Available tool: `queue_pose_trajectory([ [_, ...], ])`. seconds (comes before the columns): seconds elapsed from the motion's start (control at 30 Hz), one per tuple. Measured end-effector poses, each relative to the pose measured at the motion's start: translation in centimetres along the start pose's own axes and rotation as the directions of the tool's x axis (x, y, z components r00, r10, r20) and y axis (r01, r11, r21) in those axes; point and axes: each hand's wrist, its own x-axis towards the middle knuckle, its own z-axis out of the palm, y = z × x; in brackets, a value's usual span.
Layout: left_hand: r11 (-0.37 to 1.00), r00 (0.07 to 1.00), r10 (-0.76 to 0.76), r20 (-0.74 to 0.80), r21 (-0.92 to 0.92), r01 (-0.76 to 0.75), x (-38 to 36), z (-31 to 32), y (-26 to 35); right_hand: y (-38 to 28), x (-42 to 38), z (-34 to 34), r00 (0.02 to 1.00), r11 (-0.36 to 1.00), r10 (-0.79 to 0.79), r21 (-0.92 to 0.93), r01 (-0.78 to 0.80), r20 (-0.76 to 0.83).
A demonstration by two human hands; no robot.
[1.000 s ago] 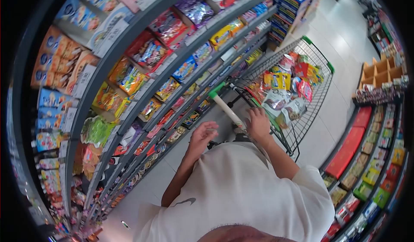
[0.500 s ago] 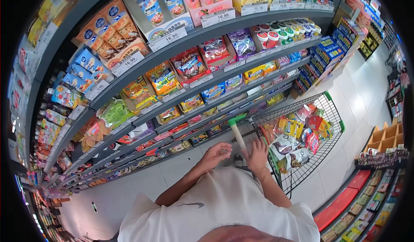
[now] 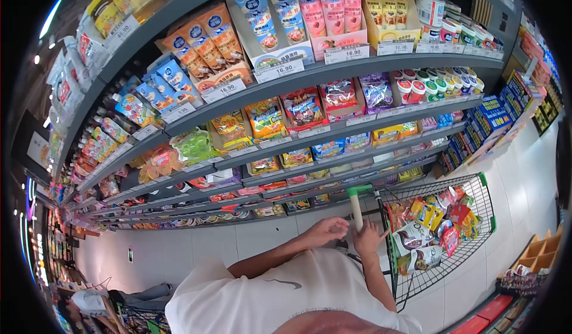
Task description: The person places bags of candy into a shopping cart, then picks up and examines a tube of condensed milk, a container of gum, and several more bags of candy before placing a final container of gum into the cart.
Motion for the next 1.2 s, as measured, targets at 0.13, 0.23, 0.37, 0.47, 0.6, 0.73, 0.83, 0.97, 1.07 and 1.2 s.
queue_pose_trajectory([
  [0.13,0.999,0.998,0.035,-0.043,0.020,-0.034,1.0,0.3,0.6,1.1,0.5,-0.4,1.000,0.998,-0.022,0.056,0.023,-0.016],
  [0.23,0.998,0.996,0.048,-0.076,0.044,-0.045,1.6,0.4,1.7,1.7,0.9,-0.9,1.000,1.000,-0.007,0.027,0.007,-0.019],
  [0.37,0.982,0.962,0.133,-0.238,-0.098,-0.160,2.6,0.7,3.1,2.5,1.4,-1.5,0.999,0.998,-0.026,0.049,0.027,-0.037],
  [0.47,0.970,0.906,0.192,-0.378,-0.068,-0.234,2.4,0.2,5.5,2.9,1.7,-2.1,0.999,0.997,-0.042,0.060,0.044,-0.025],
  [0.6,0.933,0.805,0.300,-0.512,-0.017,-0.358,1.5,-1.9,8.1,3.9,1.9,-2.2,0.999,0.998,-0.047,0.029,0.047,-0.007],
  [0.73,0.895,0.701,0.446,-0.557,0.253,-0.368,-0.2,-5.0,11.7,4.5,2.4,-2.1,0.998,0.998,-0.053,0.029,0.054,-0.043],
  [0.83,0.843,0.661,0.529,-0.532,0.418,-0.338,-2.0,-7.8,15.6,5.1,2.6,-1.7,0.997,0.999,-0.049,0.011,0.050,-0.056],
  [0.97,0.761,0.573,0.635,-0.518,0.546,-0.349,-4.1,-11.1,20.3,5.1,2.9,-1.6,0.996,0.998,-0.052,0.015,0.053,-0.066],
  [1.07,0.651,0.457,0.748,-0.481,0.664,-0.368,-5.1,-13.7,22.1,4.6,2.7,-2.3,0.999,0.999,-0.036,0.007,0.036,-0.012],
  [1.2,0.577,0.347,0.805,-0.480,0.770,-0.272,-7.7,-16.3,24.5,4.2,2.8,-2.4,1.000,1.000,-0.018,-0.005,0.018,-0.013],
])
